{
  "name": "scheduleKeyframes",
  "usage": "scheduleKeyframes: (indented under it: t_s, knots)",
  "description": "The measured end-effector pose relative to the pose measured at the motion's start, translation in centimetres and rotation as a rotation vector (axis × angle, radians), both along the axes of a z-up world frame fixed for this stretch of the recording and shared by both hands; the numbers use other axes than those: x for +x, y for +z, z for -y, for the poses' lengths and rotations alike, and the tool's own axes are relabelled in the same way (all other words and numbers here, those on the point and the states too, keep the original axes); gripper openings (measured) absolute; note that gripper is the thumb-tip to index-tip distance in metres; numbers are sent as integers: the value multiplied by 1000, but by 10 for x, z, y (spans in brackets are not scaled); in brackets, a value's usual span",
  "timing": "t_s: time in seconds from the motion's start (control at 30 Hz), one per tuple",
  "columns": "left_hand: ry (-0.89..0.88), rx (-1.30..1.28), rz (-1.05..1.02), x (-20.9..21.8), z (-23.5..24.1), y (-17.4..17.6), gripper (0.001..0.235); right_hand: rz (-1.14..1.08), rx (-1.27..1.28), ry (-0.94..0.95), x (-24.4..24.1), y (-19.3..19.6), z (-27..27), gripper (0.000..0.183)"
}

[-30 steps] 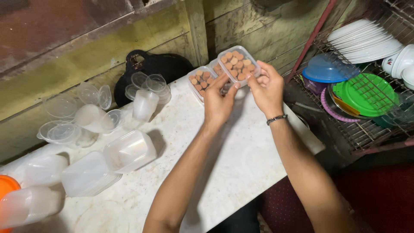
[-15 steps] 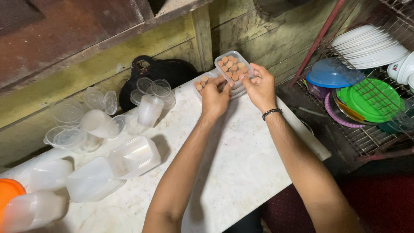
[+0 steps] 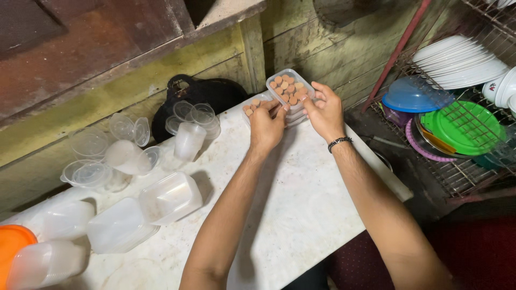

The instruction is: The person transfers small brown cone-shaped objects from a large container into small plastic boxes, arranging them in rows. The person stacks the filled boxes on the table.

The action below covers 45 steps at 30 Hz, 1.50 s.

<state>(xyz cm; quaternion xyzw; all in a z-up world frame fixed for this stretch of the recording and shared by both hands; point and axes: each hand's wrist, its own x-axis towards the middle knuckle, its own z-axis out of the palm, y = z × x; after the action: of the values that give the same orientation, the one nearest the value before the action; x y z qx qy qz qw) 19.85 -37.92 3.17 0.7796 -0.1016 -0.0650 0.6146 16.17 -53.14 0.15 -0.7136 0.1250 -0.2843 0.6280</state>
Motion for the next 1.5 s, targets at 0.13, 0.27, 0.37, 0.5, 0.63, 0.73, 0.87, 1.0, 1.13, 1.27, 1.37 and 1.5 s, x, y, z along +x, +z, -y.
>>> scheduleKeyframes:
  t_s: [0.13,0.27,0.37,0.5,0.63,0.73,0.87,1.0,1.13,1.27,1.37,1.5]
  knots:
    - [1,23,15,5,1,-3,46,3,-3,9,1,-3,0,51]
    - [14,67,7,-4,0,9,48,-6,2,6,1,-4,1,52]
    - [31,131,42,-6,3,14,59,-18,4,3,2,-4,2,52]
    - [22,160,64,-20,0,35,68,-34,-1,1,1,-3,0,51]
    - [35,189,89,0,-1,7,67,-36,19,1,0,-1,-1,51]
    - [2,121,75,4,-4,3,66,-26,27,8,0,-1,-1,51]
    - [-17,100,71,2,-5,8,68,-40,28,3,-1,2,-1,53]
    - [-5,149,82,-3,-3,15,72,-36,37,0,4,-4,2,53]
    - [0,246,91,6,1,1,76,-40,27,7,1,4,-1,53]
    - [15,259,92,15,4,-9,75,-60,41,4,2,1,1,53]
    - [10,267,85,16,5,-9,75,-64,39,5,3,-3,2,54]
    - [0,245,102,10,3,-7,75,-67,42,6,5,-6,3,53]
